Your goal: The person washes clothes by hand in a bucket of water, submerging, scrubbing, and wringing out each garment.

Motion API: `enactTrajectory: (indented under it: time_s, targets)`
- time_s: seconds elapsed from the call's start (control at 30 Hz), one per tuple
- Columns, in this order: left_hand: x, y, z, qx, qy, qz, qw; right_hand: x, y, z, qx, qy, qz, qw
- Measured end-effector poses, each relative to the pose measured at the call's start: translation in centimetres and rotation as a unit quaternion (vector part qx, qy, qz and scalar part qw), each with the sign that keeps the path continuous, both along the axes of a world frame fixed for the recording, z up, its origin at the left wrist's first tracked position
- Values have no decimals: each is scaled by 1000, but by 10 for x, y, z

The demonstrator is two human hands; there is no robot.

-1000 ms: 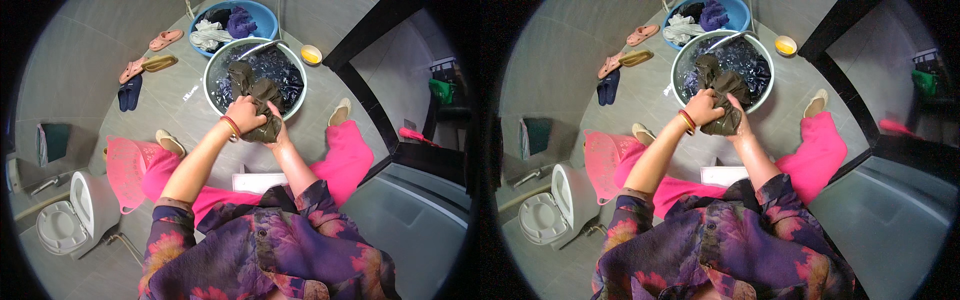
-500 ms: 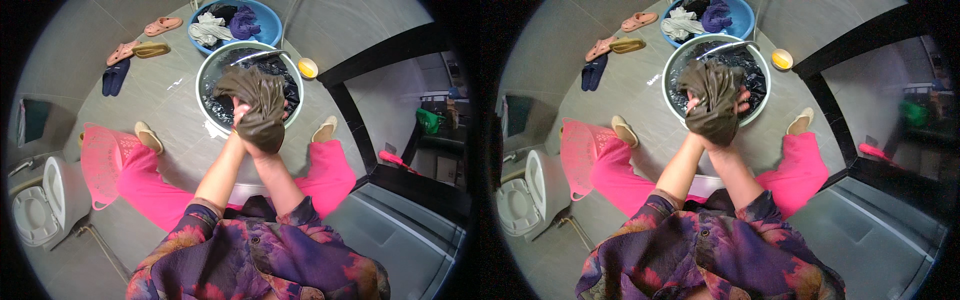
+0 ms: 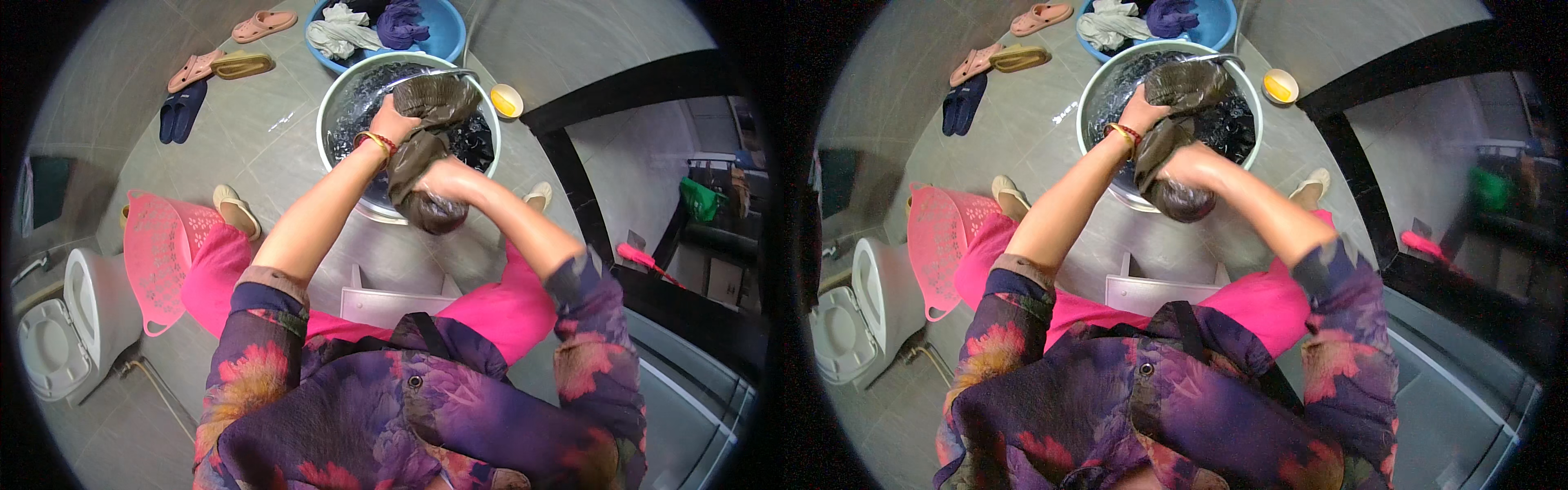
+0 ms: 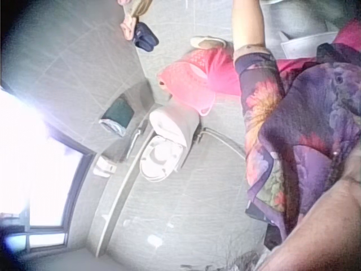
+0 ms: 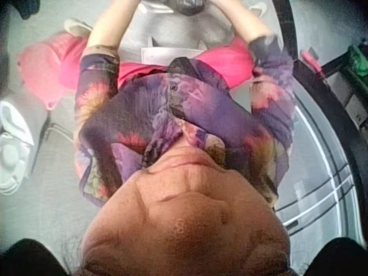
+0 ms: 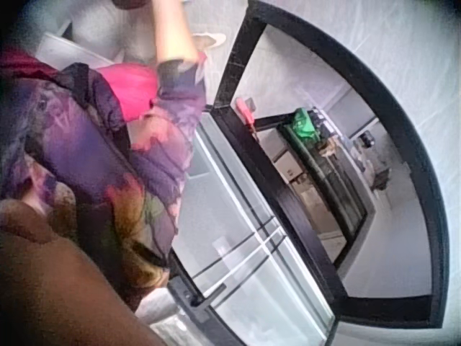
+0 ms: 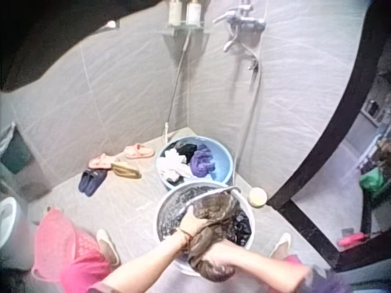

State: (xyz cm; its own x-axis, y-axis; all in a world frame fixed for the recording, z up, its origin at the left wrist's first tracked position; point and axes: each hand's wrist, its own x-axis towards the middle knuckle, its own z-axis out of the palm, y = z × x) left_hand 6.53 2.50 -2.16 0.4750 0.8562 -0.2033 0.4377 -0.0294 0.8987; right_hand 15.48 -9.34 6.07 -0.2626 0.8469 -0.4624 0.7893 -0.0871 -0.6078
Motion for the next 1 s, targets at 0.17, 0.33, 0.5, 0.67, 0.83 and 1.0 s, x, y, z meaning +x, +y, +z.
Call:
enactTrajectory:
  time_s: [0.17, 0.33, 0.5, 0.67, 0.83, 1.0]
  targets:
    - [-10, -5, -10, -279, -267, 36, 922, 14, 12, -10, -181, 82, -197, 960]
    - [-11, -49, 16, -116, -145, 36, 982, 3, 5, -26, -68, -98, -80, 990]
    - [-17, -41, -12, -67, -165, 174, 968, -48, -13, -3, -35, -311, -74, 947]
    - [-27, -30, 13, -309, -411, 206, 832, -27, -59, -18, 226, 91, -293, 925]
    - [-49, -18, 26, -271, -486, 75, 827, -21, -96, 4, -192, 525, -547, 624]
    - [-27, -42, 66, -348, -570, -9, 745, -4, -93, -11, -302, 744, -373, 464]
